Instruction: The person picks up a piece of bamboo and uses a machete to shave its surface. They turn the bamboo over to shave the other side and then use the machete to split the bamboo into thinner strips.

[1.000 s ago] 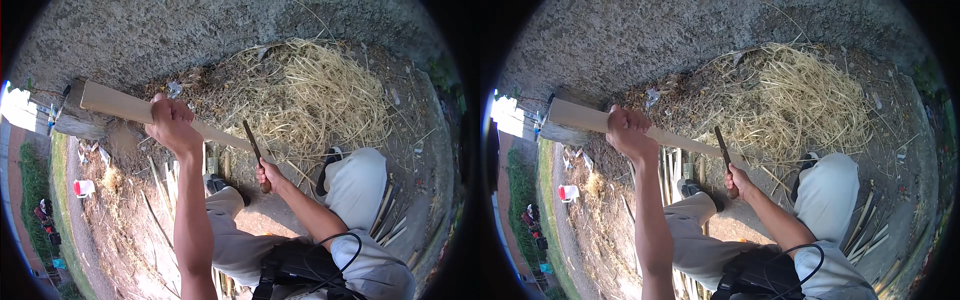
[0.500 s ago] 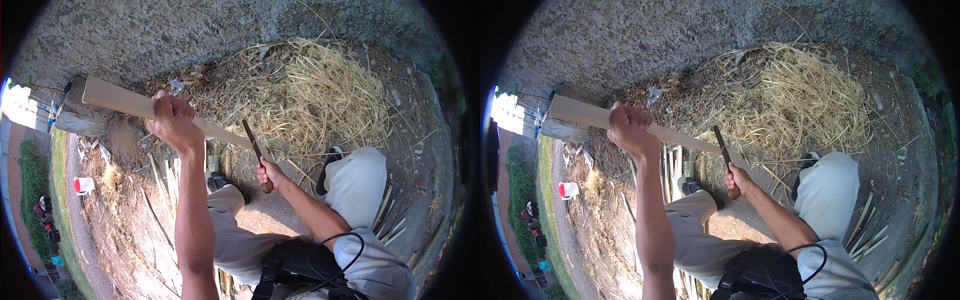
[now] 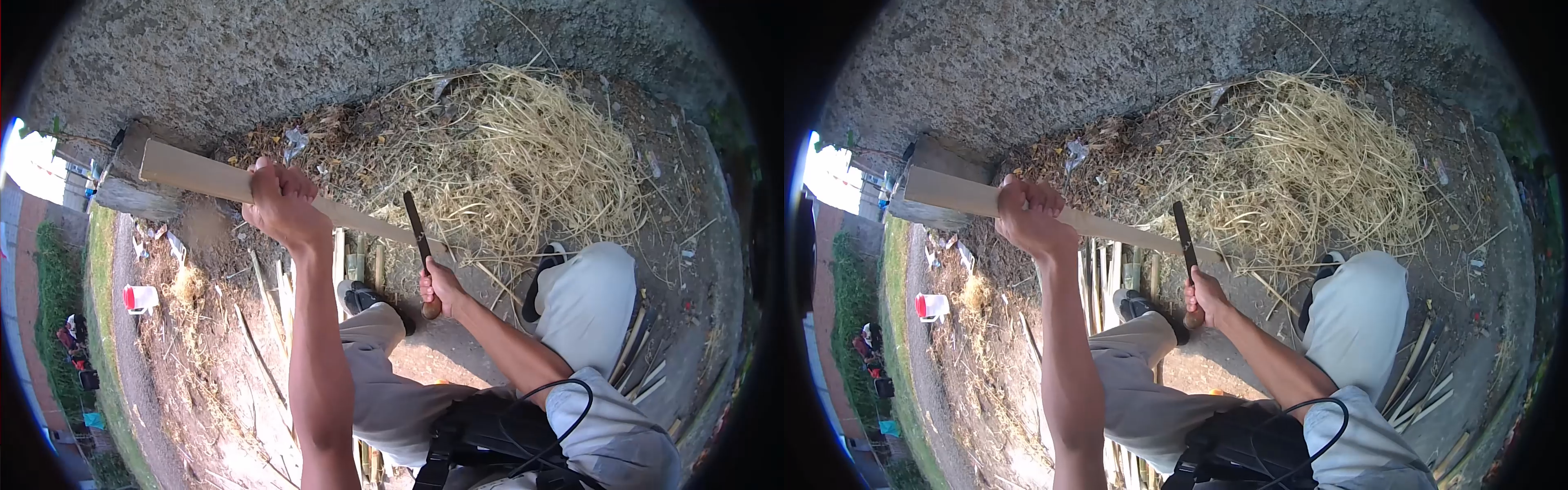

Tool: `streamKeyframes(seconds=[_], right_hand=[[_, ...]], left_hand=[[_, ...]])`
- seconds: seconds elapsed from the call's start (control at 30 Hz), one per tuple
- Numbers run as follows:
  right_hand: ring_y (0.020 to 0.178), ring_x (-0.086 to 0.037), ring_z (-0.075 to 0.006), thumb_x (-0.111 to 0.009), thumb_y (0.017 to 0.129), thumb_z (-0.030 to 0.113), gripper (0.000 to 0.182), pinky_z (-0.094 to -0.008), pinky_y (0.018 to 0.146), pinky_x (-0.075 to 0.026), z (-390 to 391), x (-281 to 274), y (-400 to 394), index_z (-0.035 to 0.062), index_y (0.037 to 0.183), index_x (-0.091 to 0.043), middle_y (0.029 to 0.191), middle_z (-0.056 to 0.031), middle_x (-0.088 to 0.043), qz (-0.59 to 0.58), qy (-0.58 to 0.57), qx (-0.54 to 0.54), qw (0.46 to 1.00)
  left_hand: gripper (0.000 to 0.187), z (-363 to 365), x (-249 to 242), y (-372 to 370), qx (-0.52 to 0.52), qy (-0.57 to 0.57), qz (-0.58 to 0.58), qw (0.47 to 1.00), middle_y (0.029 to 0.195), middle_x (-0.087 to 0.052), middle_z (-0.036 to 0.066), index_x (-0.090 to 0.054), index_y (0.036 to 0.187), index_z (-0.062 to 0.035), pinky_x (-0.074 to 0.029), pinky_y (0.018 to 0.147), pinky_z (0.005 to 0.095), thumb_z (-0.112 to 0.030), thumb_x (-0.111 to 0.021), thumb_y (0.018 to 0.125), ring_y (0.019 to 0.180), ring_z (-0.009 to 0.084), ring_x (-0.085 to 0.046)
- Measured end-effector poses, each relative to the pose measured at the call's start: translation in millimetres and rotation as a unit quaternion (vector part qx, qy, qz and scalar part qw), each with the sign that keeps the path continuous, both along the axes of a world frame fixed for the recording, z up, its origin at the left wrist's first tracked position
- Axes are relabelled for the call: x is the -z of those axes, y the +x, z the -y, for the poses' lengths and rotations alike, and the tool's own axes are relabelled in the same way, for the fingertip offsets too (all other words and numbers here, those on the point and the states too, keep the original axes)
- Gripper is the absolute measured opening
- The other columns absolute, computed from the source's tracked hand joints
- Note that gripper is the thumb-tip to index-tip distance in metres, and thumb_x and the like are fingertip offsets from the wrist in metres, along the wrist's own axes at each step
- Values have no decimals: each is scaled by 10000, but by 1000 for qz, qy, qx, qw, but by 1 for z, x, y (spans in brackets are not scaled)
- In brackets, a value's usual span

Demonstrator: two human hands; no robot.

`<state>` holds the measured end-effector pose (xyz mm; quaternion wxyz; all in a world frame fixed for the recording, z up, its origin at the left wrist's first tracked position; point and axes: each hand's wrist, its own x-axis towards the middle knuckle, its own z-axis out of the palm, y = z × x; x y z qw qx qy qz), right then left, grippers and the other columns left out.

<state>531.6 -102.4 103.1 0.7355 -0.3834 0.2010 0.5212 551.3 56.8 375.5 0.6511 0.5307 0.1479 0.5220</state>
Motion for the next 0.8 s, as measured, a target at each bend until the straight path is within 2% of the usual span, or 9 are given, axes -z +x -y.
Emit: streamKeyframes(seconds=[0.03,0.23,0.3,0.43,0.53,0.67,0.7,0.73,0.8], right_hand=[[440,-377,-60,-408,1056,454,399,-235,399,-350,9,-5,3,116,853,-472,584,58,-415,12,24,-45,999],[440,-381,-62,-411,1055,452,396,-236,399,-353,-7,8,4,118,853,-475,587,56,-421,18,-22,15,999],[442,-378,-60,-413,1054,455,401,-236,400,-345,8,-6,4,118,846,-474,590,56,-417,7,20,-38,999],[435,-364,-48,-435,1042,475,398,-221,384,-323,3,15,8,124,857,-468,592,68,-394,26,2,-1,1000],[442,-372,-56,-420,1055,444,401,-228,397,-334,2,-10,12,111,837,-466,593,53,-414,7,12,-8,1000],[448,-376,-48,-416,1062,409,384,-225,399,-357,4,-33,11,105,835,-478,588,58,-406,112,-14,-5,994],[429,-482,-153,-471,1047,344,349,-310,400,-404,-4,-24,13,71,831,-500,568,-25,-504,176,-94,6,980],[446,-517,-210,-493,1034,318,333,-346,410,-417,-8,-13,14,57,828,-502,573,-68,-532,351,-180,3,919],[480,-587,-326,-537,1008,266,304,-416,431,-442,-9,-14,4,28,822,-507,584,-154,-586,637,-335,-11,694]], left_hand=[[353,-3,0,-1,-10,-3,-5,1000,535,-283,-19,-334,611,-123,-221,430,275,-205,-519,900,453,89,-273],[290,7,-4,2,-10,-6,1,1000,539,-266,-24,-320,609,-131,-216,427,279,-165,-487,844,456,85,-263],[305,4,-3,0,-2,-6,-6,1000,535,-278,-20,-320,610,-133,-220,426,275,-169,-498,855,455,86,-269],[317,8,-3,4,18,9,12,1000,529,-272,-19,-327,610,-131,-219,425,273,-166,-497,875,449,88,-278],[343,15,-4,8,13,21,6,1000,517,-278,-17,-327,601,-127,-223,425,275,-157,-481,906,446,85,-278],[360,18,-2,14,16,18,12,1000,510,-315,-15,-346,611,-114,-225,429,273,-168,-490,937,453,79,-286],[354,23,-2,15,23,14,23,999,515,-319,-14,-350,620,-112,-226,431,275,-167,-495,938,455,80,-284],[347,24,-2,15,30,11,31,999,520,-324,-14,-354,629,-110,-227,432,276,-166,-500,939,457,80,-282],[336,24,-2,13,34,18,20,999,533,-311,-15,-355,638,-113,-236,437,278,-168,-505,934,462,84,-281]])
